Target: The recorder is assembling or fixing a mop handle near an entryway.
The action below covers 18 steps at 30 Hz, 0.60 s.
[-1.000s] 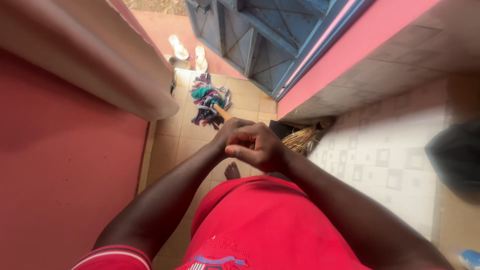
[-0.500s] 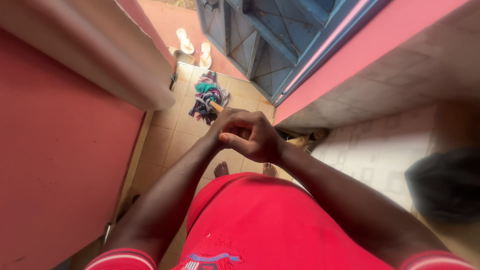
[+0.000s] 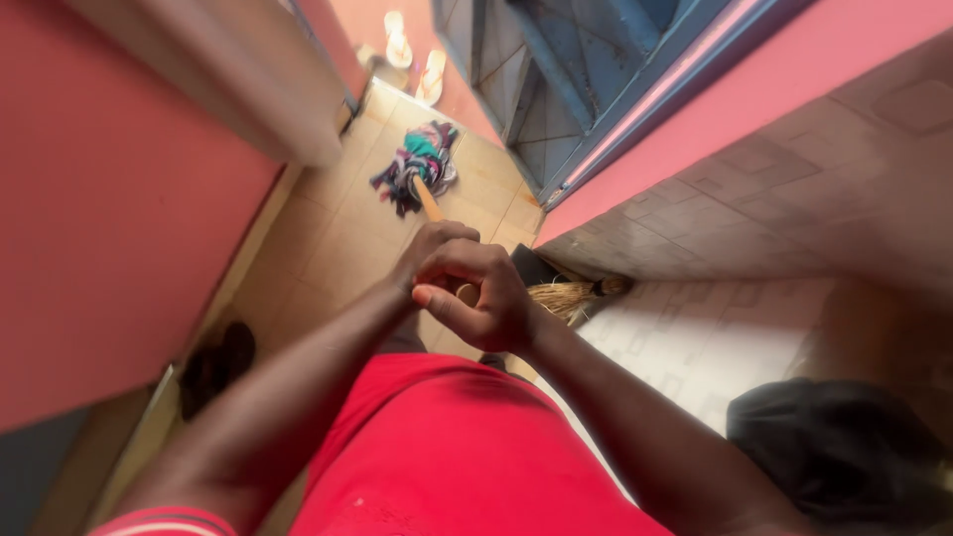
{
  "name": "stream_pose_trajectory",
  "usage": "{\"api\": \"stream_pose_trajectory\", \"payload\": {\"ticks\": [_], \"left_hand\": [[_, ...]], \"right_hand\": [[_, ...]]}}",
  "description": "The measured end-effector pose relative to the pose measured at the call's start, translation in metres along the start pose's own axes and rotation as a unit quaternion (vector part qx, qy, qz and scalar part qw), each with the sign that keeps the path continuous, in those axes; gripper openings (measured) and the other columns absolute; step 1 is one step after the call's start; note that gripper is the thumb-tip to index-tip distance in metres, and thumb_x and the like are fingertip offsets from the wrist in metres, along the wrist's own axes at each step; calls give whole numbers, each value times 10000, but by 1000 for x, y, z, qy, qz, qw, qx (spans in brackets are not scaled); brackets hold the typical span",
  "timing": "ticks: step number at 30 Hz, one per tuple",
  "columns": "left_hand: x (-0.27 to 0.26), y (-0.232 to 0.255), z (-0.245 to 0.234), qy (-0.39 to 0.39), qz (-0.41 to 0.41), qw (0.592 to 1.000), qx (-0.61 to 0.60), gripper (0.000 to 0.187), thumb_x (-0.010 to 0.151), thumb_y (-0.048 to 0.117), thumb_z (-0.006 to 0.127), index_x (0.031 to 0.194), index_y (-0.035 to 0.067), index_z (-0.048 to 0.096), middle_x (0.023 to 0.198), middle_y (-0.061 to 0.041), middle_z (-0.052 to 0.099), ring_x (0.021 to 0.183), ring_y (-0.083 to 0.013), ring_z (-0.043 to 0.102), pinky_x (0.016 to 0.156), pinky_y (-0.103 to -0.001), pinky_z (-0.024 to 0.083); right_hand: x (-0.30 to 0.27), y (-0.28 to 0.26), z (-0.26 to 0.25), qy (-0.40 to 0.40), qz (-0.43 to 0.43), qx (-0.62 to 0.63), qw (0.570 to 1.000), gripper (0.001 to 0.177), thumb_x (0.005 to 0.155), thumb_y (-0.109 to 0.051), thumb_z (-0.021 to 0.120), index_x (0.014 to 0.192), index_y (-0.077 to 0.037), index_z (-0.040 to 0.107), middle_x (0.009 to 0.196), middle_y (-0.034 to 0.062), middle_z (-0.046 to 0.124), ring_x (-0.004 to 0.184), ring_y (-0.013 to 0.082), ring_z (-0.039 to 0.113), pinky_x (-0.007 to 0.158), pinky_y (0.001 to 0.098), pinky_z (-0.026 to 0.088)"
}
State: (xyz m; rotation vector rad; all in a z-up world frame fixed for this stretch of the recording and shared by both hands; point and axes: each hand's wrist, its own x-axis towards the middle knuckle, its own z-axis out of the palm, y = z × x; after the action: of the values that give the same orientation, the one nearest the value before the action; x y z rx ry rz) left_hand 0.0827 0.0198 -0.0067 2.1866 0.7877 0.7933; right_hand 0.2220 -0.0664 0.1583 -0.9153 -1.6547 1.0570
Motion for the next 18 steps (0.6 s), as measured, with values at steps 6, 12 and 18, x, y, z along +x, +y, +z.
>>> {"api": "stream_pose_trajectory", "payload": {"ticks": [6,12,18], "left_hand": [[-9,22,-17,-118,-154,976,-100,131,745,172,702,726,84,606,711,-58,633,680,-180,662,592,-342,503],[9,-8,-44,-93,-53,994,-33,249,655,170,770,696,45,559,671,-99,604,616,-228,622,553,-368,482],[12,-16,-61,-61,-15,994,-95,221,684,224,740,771,76,601,759,-52,680,695,-215,714,586,-332,534]], "right_hand": [[-18,45,12,-56,27,31,998,208,949,-146,655,824,21,652,729,82,626,665,130,583,579,303,455],[21,64,30,-5,-41,33,999,215,957,-159,590,846,19,633,783,101,610,716,145,575,610,296,460],[43,63,41,28,14,-5,1000,249,978,-176,549,833,8,634,673,61,591,613,120,526,582,294,426]]}}
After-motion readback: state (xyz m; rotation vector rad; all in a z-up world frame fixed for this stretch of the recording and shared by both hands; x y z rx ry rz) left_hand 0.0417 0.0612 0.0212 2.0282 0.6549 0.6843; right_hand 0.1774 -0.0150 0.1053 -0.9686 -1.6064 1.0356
